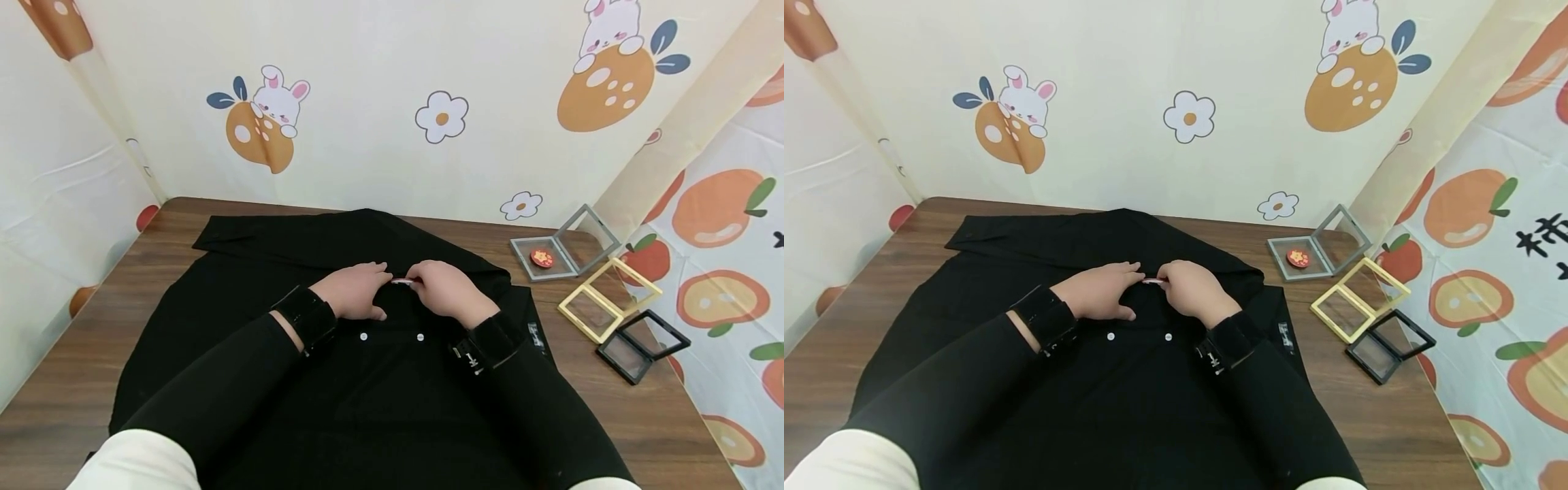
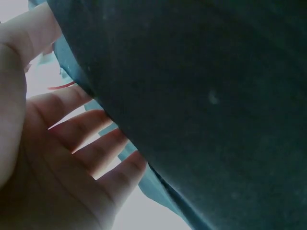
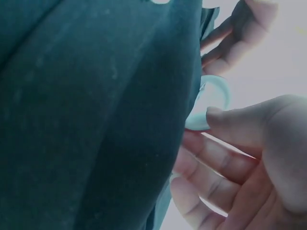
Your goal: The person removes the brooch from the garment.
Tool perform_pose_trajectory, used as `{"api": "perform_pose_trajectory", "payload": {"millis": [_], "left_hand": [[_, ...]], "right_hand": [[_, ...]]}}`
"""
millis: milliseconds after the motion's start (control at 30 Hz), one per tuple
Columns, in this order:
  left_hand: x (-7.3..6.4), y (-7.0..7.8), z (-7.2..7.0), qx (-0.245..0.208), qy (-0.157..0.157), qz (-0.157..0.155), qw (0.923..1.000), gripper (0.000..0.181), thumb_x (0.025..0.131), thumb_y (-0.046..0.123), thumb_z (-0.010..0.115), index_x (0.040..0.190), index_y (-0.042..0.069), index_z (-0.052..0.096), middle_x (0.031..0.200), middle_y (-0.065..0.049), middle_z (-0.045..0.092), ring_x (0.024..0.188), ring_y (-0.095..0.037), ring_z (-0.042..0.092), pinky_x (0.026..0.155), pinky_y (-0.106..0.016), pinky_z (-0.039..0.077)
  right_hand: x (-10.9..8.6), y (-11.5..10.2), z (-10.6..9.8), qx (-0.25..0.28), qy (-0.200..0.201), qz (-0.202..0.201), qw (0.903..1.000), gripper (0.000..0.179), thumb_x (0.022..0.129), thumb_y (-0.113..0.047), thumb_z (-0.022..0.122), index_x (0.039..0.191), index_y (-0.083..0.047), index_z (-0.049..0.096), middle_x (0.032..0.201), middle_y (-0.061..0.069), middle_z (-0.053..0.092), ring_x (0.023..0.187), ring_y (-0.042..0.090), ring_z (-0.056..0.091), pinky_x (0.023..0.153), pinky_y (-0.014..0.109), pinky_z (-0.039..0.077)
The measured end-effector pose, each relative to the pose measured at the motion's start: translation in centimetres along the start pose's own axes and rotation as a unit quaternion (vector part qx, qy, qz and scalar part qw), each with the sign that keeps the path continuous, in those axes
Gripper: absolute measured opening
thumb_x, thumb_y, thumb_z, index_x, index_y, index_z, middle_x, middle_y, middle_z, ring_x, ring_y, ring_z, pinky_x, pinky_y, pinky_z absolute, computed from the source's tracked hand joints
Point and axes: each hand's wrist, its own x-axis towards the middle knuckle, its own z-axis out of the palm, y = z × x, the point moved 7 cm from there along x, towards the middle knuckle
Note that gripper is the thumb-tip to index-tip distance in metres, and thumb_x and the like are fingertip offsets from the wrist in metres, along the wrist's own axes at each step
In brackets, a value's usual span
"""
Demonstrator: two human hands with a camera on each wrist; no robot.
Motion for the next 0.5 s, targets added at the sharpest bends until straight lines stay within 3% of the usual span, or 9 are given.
{"api": "perform_pose_trajectory", "payload": {"millis": [500], "left_hand": [[0.1, -0.2, -0.9, -0.030, 0.036, 0.010, 0.9989, 0.083, 0.093, 0.036, 0.079, 0.159, 0.009, 0.038, 0.164, -0.010, 0.035, 0.150, -0.026, 0.035, 0.121, -0.041, 0.031]], "right_hand": [[1.1, 1.5, -0.1, 0.066, 0.005, 0.026, 0.9975, 0.019, 0.107, -0.020, 0.058, 0.114, -0.011, 0.074, 0.100, 0.001, 0.068, 0.079, 0.018, 0.058, 0.079, 0.037, 0.049]]}}
